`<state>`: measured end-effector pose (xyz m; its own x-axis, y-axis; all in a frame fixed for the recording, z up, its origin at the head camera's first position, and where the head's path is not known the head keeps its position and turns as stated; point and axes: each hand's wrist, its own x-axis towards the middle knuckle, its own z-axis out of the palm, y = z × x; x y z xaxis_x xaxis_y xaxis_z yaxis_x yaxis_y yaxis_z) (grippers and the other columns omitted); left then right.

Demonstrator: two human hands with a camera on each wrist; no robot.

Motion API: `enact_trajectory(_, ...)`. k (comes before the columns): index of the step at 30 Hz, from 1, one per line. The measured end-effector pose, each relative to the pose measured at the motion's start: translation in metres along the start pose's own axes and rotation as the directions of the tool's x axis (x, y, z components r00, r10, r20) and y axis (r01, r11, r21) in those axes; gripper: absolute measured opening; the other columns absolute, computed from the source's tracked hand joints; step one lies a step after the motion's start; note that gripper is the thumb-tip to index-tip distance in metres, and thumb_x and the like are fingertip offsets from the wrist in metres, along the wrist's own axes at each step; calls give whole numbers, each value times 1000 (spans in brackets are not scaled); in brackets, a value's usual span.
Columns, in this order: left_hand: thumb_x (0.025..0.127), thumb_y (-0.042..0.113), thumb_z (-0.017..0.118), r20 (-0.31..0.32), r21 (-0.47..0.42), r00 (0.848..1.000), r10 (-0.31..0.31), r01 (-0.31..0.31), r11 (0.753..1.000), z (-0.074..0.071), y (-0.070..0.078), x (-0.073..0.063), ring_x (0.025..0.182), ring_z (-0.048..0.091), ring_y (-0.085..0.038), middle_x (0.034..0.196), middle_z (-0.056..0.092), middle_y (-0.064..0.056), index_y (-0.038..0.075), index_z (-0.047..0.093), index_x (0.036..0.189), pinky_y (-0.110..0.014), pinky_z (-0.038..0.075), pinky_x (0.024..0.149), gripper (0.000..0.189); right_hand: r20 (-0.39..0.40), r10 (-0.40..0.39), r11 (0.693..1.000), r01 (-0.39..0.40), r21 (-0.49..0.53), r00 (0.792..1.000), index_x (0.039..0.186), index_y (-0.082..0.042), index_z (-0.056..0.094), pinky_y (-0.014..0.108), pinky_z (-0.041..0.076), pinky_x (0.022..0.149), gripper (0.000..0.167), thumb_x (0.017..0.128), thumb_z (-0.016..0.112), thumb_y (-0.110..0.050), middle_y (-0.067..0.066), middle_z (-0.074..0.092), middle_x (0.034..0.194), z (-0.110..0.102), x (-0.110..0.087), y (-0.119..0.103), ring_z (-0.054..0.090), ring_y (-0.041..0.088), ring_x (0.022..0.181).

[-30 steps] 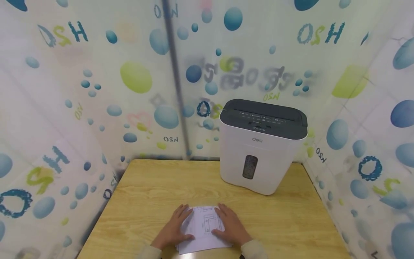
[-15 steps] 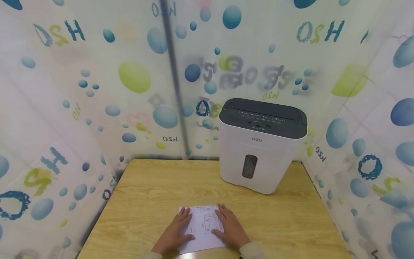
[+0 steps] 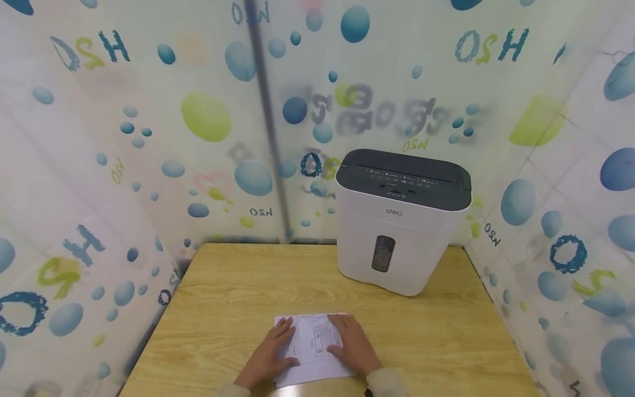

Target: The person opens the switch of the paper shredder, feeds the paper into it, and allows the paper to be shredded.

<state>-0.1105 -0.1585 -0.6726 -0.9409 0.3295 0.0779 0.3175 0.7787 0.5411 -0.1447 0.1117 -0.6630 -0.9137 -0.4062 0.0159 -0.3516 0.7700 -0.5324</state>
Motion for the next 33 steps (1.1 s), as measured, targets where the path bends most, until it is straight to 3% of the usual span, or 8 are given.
enact_trajectory(4,77,40,87,-26,8,1000,14,-14,1000,1,-1,0,151,37,-39,161,45,-12,6,56,146,-54,31,121,84,-77,-16,1000,15,-12,997,137,-14,62,46,52,101,58,85,84,-23,3,64,124,-4,6,-3,56,21,116)
enact_trajectory(8,74,39,89,-57,-7,998,18,-18,1000,4,-2,-1,148,41,-40,158,47,-14,6,51,150,-54,35,119,92,-130,-39,998,44,37,991,115,-13,72,37,52,85,33,84,83,-17,-3,63,103,-7,9,-4,56,15,99)
enact_trajectory(14,68,39,93,-100,-46,995,-10,5,999,3,-2,1,142,47,-38,153,50,-14,5,45,154,-53,39,116,104,-131,-5,982,30,189,991,115,-10,73,44,56,94,27,96,74,-28,3,75,114,-12,9,-4,69,20,107)
enact_trajectory(19,63,43,95,-106,-79,993,-48,40,996,1,-2,3,137,51,-36,149,50,-13,9,46,154,-53,43,114,108,-111,-33,934,70,351,993,107,-20,76,31,57,82,13,96,71,-16,-2,77,110,-18,9,-4,68,7,98)
enact_trajectory(24,61,39,97,-107,-121,989,-99,86,989,-2,-4,4,136,51,-37,149,47,-15,11,46,154,-53,45,111,109,-50,-39,872,58,487,998,101,-26,76,24,57,85,43,86,60,11,-3,76,111,-17,10,0,71,4,101)
enact_trajectory(29,67,19,95,-229,-100,971,-67,45,994,-4,-9,6,120,60,-28,130,58,-10,7,61,133,-45,53,102,74,-47,-42,836,61,545,998,103,-22,76,23,57,88,49,83,55,17,1,76,112,-19,8,3,69,6,106)
enact_trajectory(31,72,10,91,-304,-104,952,-37,6,995,-7,-12,8,104,65,-24,114,65,-7,7,66,114,-38,58,90,49,-45,-26,831,46,555,999,104,-21,77,23,55,92,40,90,59,12,0,76,113,-22,8,4,67,4,107)
enact_trajectory(33,76,0,85,-340,-158,940,-25,-31,987,-11,-13,10,90,68,-20,98,70,-5,7,67,98,-31,59,78,29,-15,18,818,-6,575,1000,107,-18,77,22,56,85,23,97,64,-3,0,76,108,-25,7,4,67,5,98)
